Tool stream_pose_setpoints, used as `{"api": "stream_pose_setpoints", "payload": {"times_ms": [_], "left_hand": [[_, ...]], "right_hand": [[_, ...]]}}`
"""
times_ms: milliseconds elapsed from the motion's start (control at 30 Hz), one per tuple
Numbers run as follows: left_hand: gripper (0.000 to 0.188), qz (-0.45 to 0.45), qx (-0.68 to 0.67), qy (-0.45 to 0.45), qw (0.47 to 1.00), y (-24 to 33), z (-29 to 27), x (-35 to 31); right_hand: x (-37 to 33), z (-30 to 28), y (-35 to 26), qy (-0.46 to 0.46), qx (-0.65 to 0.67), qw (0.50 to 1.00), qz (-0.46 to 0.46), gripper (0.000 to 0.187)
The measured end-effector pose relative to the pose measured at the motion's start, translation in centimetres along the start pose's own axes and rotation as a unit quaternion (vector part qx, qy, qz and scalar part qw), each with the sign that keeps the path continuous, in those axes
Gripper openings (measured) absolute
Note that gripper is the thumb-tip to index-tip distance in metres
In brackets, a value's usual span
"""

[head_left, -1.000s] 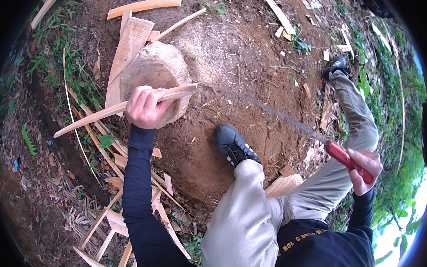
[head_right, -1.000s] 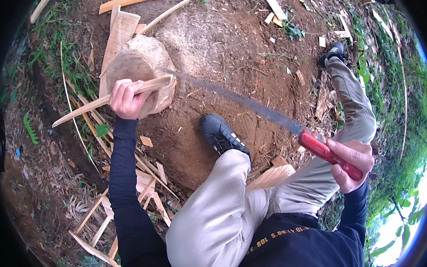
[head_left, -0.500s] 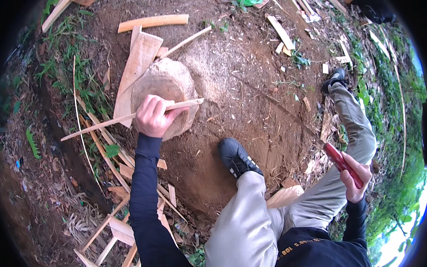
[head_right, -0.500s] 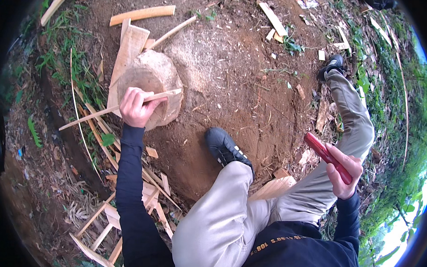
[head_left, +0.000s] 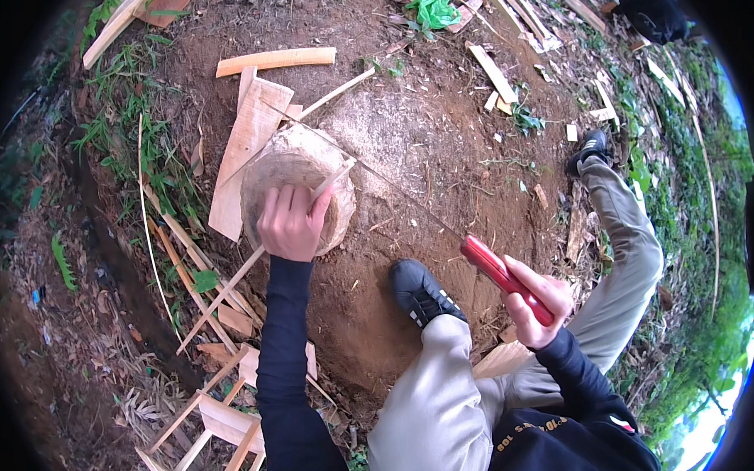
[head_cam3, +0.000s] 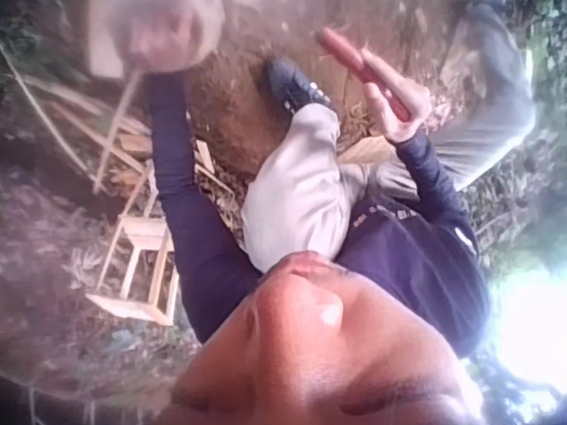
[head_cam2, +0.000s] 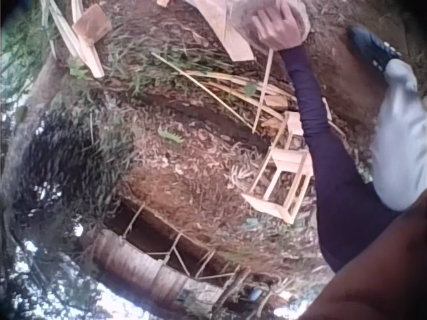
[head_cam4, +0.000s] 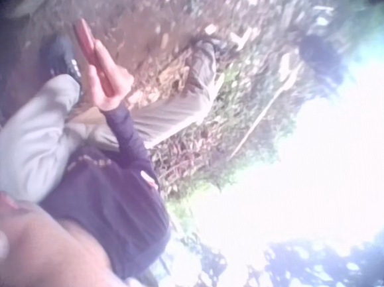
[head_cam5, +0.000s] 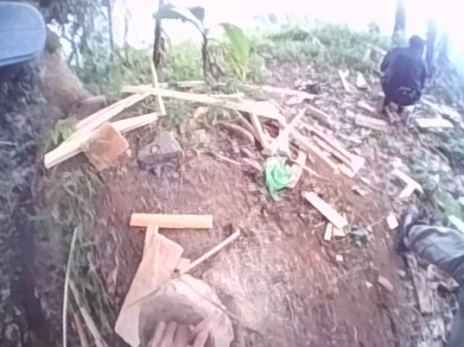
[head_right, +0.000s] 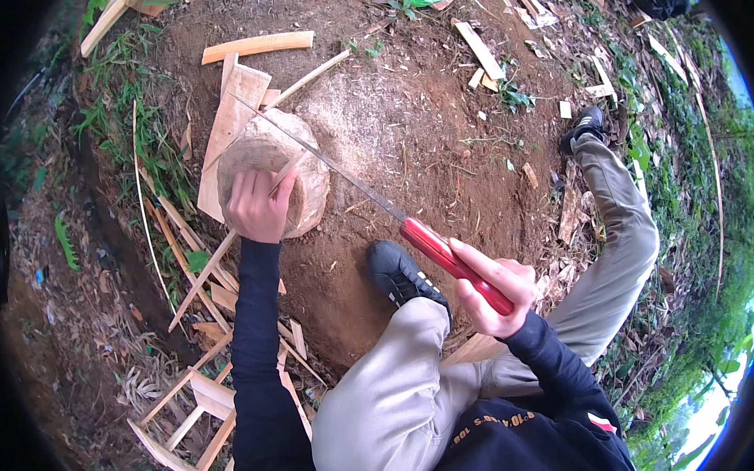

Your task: The person uses a red hand saw to cut a long wooden plank resting on a tree stump. They hold the wood steady with their left hand while sawing with their right hand, creating smaller pieces of wood.

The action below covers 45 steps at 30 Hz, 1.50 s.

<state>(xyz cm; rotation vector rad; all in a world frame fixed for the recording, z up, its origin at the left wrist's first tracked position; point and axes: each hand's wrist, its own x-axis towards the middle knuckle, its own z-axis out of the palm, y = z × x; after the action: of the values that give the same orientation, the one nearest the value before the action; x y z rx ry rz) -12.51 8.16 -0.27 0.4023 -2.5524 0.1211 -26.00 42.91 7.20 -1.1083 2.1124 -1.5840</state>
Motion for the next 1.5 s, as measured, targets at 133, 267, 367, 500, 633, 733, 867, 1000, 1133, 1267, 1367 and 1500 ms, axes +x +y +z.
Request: {"api": "stream_pose_setpoints", "payload": {"times_ms": [133,267,367,500,633,733,867,1000,1133,1267,1367,1500], "left_hand": [[0.039,-0.012,-0.009,0.0,1.0,0.1,0.1,0.1],[0.04,-0.02,-0.028,0.006,0.999,-0.1,0.2,-0.1],[0.042,-0.027,-0.034,0.011,0.999,0.2,0.1,0.3],[0.044,-0.031,-0.026,0.004,0.999,0.3,0.2,0.1],[0.043,-0.03,-0.018,0.01,0.999,0.4,0.3,-0.1],[0.039,-0.008,-0.009,0.016,1.0,1.0,0.2,-1.0],[0.035,-0.019,-0.027,0.003,0.999,0.3,0.4,-0.8],[0.037,-0.012,-0.029,0.022,0.999,-0.9,1.2,-0.2],[0.038,-0.044,-0.038,-0.003,0.998,-0.5,0.7,-0.4],[0.04,-0.059,-0.047,-0.006,0.997,-0.1,0.2,0.3],[0.043,-0.047,-0.049,0.0,0.998,-0.3,0.4,0.6],[0.045,-0.044,-0.057,0.006,0.997,-0.5,0.4,0.7]], "right_hand": [[0.8,1.9,1.0,0.023,0.027,0.999,-0.018,0.044],[1.6,2.6,0.7,0.011,0.032,0.999,-0.012,0.043],[1.7,3.0,0.9,0.01,0.03,0.999,-0.014,0.042],[1.8,2.8,0.6,-0.001,0.037,0.999,0.001,0.042],[1.4,3.3,0.8,0.002,0.057,0.998,0.011,0.044],[-0.7,2.6,1.1,-0.024,0.029,0.999,-0.008,0.047],[-1.3,3.3,1.7,-0.055,-0.002,0.993,-0.102,0.05],[-7.2,0.6,5.8,-0.046,-0.103,0.994,-0.01,0.053],[-7.2,-1.2,2.9,-0.011,-0.088,0.996,-0.005,0.044],[-5.3,-0.4,0.8,0.003,-0.023,0.999,0.029,0.045],[-4.4,0.9,0.3,0.007,0.022,1.0,0.016,0.044],[-3.2,1.6,-0.2,0.004,0.022,1.0,0.004,0.044]]}}
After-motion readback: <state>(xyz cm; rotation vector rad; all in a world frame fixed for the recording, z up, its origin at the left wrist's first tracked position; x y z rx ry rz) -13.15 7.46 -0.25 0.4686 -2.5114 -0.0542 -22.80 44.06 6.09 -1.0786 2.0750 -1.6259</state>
